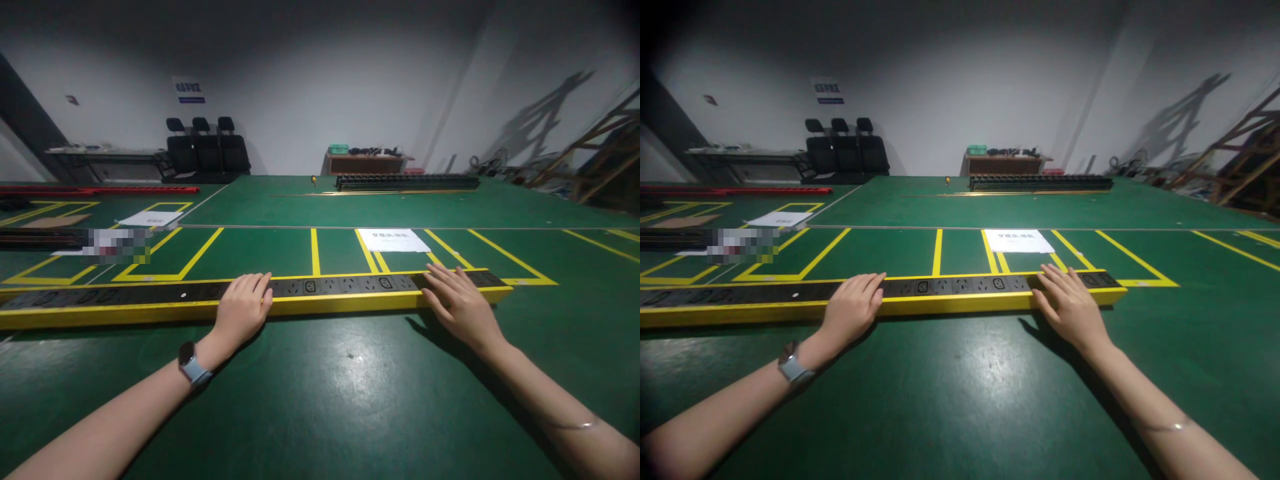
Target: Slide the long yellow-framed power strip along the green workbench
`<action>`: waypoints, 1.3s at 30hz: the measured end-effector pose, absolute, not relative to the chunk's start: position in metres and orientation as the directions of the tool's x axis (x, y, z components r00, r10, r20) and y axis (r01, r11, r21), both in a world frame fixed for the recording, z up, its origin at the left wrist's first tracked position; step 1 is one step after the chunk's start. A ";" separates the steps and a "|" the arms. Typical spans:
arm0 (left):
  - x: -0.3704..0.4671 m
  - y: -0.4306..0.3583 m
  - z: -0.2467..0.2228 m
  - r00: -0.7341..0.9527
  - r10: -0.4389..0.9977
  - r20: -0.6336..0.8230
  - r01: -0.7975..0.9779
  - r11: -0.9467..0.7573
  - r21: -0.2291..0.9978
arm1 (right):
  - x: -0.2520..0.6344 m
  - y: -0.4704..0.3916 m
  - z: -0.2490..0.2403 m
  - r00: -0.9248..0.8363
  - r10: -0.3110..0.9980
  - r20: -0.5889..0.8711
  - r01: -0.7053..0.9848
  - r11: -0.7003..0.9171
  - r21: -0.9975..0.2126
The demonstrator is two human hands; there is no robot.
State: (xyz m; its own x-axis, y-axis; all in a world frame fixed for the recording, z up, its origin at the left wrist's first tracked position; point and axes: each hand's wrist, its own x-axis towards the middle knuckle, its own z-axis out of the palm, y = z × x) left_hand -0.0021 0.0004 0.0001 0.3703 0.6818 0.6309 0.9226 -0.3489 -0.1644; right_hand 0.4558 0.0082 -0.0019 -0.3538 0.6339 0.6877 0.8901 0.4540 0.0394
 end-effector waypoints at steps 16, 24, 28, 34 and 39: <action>-0.003 0.000 0.000 0.364 0.689 0.627 0.926 -0.338 -0.166 | 0.419 -0.001 -0.004 -0.465 0.618 0.634 0.806 0.592 0.014; -0.003 0.000 -0.001 0.370 0.682 0.631 0.924 -0.342 -0.173 | 0.441 0.007 -0.002 -0.432 0.592 0.680 0.817 0.576 0.018; -0.002 0.000 0.000 0.369 0.685 0.628 0.924 -0.345 -0.166 | 0.448 0.010 -0.001 -0.437 0.575 0.692 0.812 0.582 0.029; -0.002 0.000 0.000 0.368 0.681 0.634 0.926 -0.333 -0.180 | 0.429 0.002 0.001 -0.459 0.577 0.676 0.808 0.588 0.046; -0.001 0.001 -0.001 0.372 0.677 0.635 0.925 -0.328 -0.192 | 0.390 -0.014 0.004 -0.522 0.633 0.572 0.777 0.629 0.014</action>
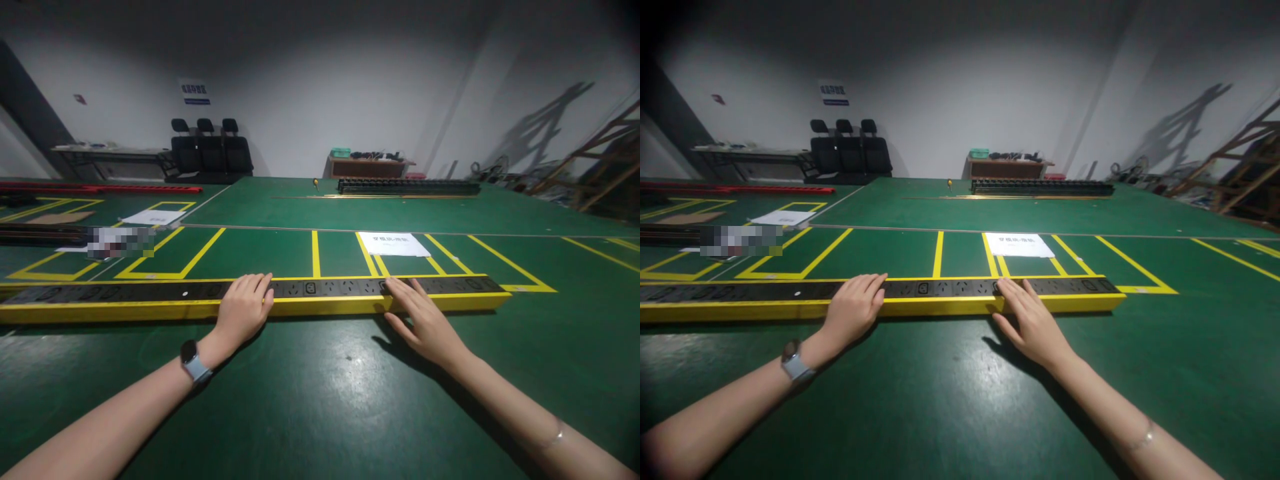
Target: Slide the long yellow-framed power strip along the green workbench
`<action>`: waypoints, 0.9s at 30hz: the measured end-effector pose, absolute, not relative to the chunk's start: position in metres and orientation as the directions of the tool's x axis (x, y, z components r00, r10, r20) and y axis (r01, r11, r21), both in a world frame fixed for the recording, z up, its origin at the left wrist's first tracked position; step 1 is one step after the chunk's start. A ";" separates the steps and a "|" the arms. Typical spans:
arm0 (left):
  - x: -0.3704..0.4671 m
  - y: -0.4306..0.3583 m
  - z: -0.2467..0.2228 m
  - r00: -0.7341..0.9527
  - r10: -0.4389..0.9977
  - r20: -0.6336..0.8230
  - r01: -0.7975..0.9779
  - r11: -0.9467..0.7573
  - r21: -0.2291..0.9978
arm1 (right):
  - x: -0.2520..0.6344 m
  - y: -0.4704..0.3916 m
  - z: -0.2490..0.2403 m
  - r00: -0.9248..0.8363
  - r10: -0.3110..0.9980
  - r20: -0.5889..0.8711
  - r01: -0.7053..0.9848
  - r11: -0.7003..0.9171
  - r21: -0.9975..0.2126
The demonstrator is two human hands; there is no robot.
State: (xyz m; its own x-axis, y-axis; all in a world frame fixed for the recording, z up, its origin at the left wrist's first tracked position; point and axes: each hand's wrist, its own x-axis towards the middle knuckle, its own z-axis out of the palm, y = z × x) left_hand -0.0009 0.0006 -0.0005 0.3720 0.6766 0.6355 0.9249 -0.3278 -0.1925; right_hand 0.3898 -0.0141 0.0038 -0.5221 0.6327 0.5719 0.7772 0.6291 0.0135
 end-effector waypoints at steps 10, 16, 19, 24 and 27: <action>-0.001 -0.001 0.000 0.363 0.691 0.625 0.927 -0.338 -0.164 | 0.386 -0.008 0.002 -0.528 0.631 0.569 0.764 0.645 -0.006; -0.001 0.000 0.000 0.356 0.697 0.622 0.928 -0.344 -0.145 | 0.400 -0.003 0.003 -0.514 0.589 0.623 0.765 0.643 0.024; -0.001 0.000 0.000 0.356 0.699 0.620 0.928 -0.342 -0.147 | 0.407 0.002 0.002 -0.494 0.571 0.656 0.774 0.632 0.033; -0.001 0.000 -0.001 0.360 0.691 0.628 0.927 -0.340 -0.157 | 0.410 0.005 -0.002 -0.472 0.558 0.683 0.783 0.621 0.033; -0.001 0.000 -0.001 0.358 0.692 0.626 0.927 -0.341 -0.154 | 0.399 -0.001 0.001 -0.475 0.567 0.673 0.790 0.612 0.042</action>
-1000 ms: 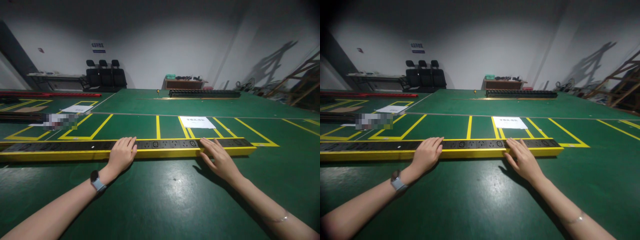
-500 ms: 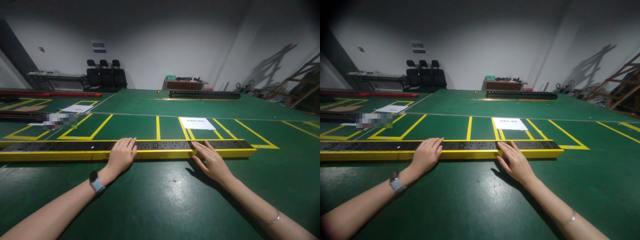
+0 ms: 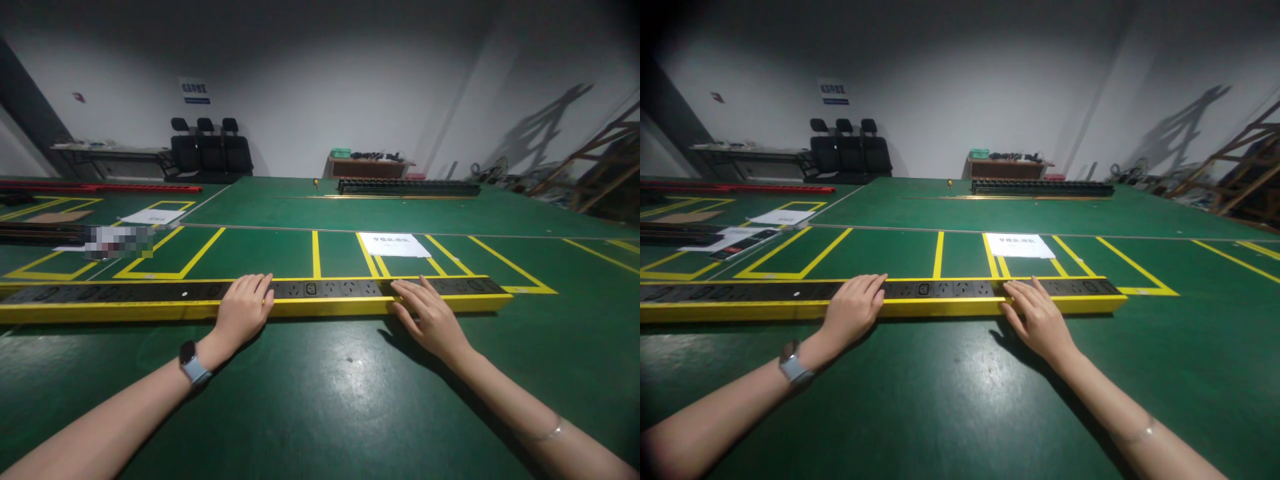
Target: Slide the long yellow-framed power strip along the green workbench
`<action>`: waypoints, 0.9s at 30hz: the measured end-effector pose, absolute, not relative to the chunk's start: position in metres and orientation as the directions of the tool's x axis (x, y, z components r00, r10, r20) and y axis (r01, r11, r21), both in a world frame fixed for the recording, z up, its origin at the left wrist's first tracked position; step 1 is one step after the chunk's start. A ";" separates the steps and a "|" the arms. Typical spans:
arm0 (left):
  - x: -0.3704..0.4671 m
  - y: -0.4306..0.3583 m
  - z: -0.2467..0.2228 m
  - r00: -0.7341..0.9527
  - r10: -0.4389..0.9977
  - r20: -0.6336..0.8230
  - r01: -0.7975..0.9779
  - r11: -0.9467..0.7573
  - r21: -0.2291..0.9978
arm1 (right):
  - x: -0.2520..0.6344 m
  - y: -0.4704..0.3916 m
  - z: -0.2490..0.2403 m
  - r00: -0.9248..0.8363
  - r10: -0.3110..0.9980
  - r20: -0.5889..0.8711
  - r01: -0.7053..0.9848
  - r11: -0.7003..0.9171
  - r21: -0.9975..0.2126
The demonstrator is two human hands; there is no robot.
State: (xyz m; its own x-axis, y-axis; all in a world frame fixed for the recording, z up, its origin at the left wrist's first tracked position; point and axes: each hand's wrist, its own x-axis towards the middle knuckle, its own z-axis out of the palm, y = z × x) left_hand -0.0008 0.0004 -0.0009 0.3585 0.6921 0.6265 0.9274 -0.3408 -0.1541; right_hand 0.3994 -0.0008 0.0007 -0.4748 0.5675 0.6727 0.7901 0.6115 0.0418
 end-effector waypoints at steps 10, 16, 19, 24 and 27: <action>0.000 0.000 0.000 0.347 0.688 0.637 0.929 -0.343 -0.137 | 0.365 -0.015 0.005 -0.637 0.603 0.480 0.710 0.702 0.059; 0.000 0.000 0.000 0.351 0.691 0.632 0.929 -0.343 -0.141 | 0.374 -0.009 0.002 -0.620 0.585 0.522 0.713 0.699 0.063; 0.000 0.000 0.000 0.351 0.696 0.626 0.930 -0.340 -0.143 | 0.379 -0.007 0.001 -0.599 0.580 0.552 0.723 0.688 0.063; 0.000 0.000 0.000 0.355 0.681 0.640 0.928 -0.341 -0.151 | 0.383 -0.004 0.000 -0.555 0.581 0.596 0.744 0.666 0.043; 0.000 0.001 -0.001 0.355 0.673 0.649 0.927 -0.345 -0.150 | 0.387 -0.001 -0.001 -0.537 0.573 0.619 0.751 0.659 0.041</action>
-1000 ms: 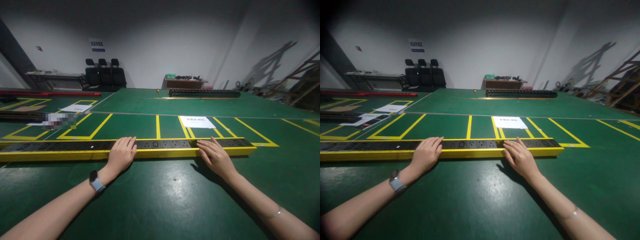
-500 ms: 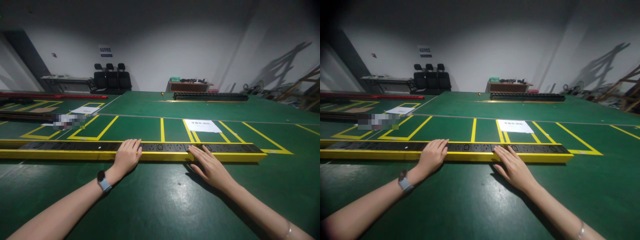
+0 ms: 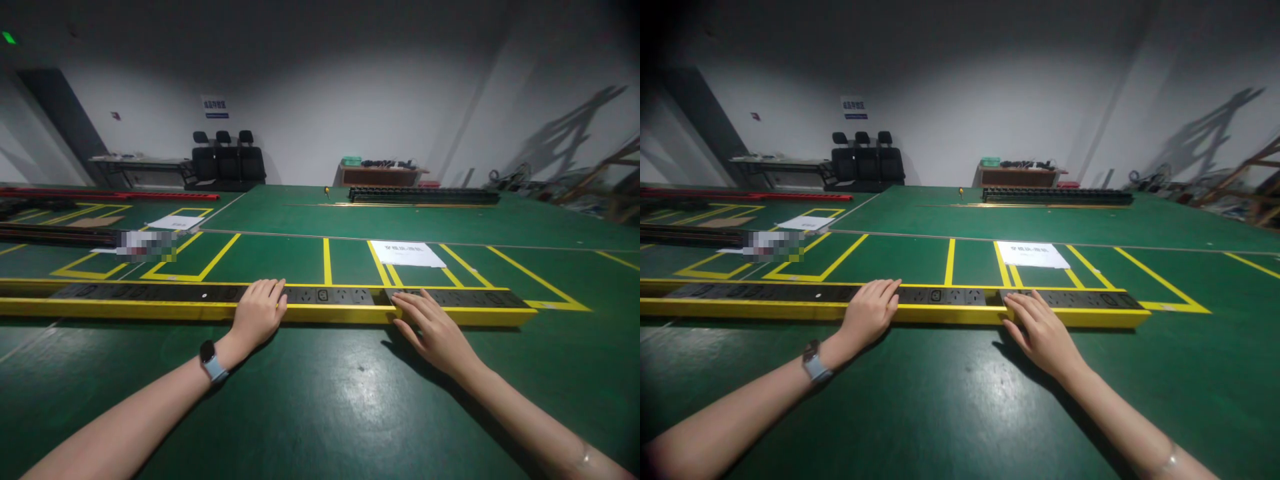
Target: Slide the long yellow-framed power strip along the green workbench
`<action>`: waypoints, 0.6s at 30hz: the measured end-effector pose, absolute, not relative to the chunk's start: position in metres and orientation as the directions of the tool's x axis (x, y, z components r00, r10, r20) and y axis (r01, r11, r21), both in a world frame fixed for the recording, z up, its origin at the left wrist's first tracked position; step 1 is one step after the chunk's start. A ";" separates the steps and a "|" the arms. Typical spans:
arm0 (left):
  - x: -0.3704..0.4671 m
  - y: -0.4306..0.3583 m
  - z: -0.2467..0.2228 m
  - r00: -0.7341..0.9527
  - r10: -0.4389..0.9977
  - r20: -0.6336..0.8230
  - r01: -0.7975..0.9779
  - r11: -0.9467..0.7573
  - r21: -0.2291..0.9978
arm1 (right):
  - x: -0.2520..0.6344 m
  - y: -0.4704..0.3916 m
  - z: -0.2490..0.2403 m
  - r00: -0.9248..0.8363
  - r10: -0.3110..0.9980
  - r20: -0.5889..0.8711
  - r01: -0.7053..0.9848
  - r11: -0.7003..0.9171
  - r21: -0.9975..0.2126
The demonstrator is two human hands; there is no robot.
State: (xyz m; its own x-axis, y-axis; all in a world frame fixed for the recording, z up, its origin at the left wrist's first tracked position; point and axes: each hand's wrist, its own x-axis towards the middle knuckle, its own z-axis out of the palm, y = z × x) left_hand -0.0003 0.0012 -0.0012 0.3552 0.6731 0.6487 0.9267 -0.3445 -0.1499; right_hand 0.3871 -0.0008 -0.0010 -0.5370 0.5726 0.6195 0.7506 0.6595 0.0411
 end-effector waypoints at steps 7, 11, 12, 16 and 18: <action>-0.001 0.002 -0.002 0.344 0.676 0.652 0.928 -0.352 -0.126 | 0.392 0.003 0.003 -0.522 0.576 0.629 0.766 0.641 0.049; 0.001 0.000 0.000 0.337 0.683 0.648 0.929 -0.352 -0.113 | 0.367 -0.005 0.009 -0.535 0.615 0.579 0.763 0.646 0.021; 0.002 0.000 0.001 0.336 0.687 0.645 0.930 -0.352 -0.109 | 0.358 -0.007 0.010 -0.547 0.624 0.558 0.758 0.652 0.013; 0.003 -0.001 0.001 0.332 0.688 0.645 0.933 -0.341 -0.115 | 0.327 -0.011 0.006 -0.590 0.627 0.510 0.730 0.683 0.004; 0.003 -0.001 0.000 0.329 0.690 0.645 0.935 -0.336 -0.118 | 0.322 -0.009 0.002 -0.591 0.618 0.519 0.726 0.688 0.006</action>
State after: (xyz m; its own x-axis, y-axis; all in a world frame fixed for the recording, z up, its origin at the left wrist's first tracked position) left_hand 0.0029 -0.0008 0.0003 0.3289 0.6896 0.6452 0.9346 -0.3358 -0.1175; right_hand 0.3219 -0.0094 0.0018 -0.5906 0.6182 0.5187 0.7255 0.6882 0.0058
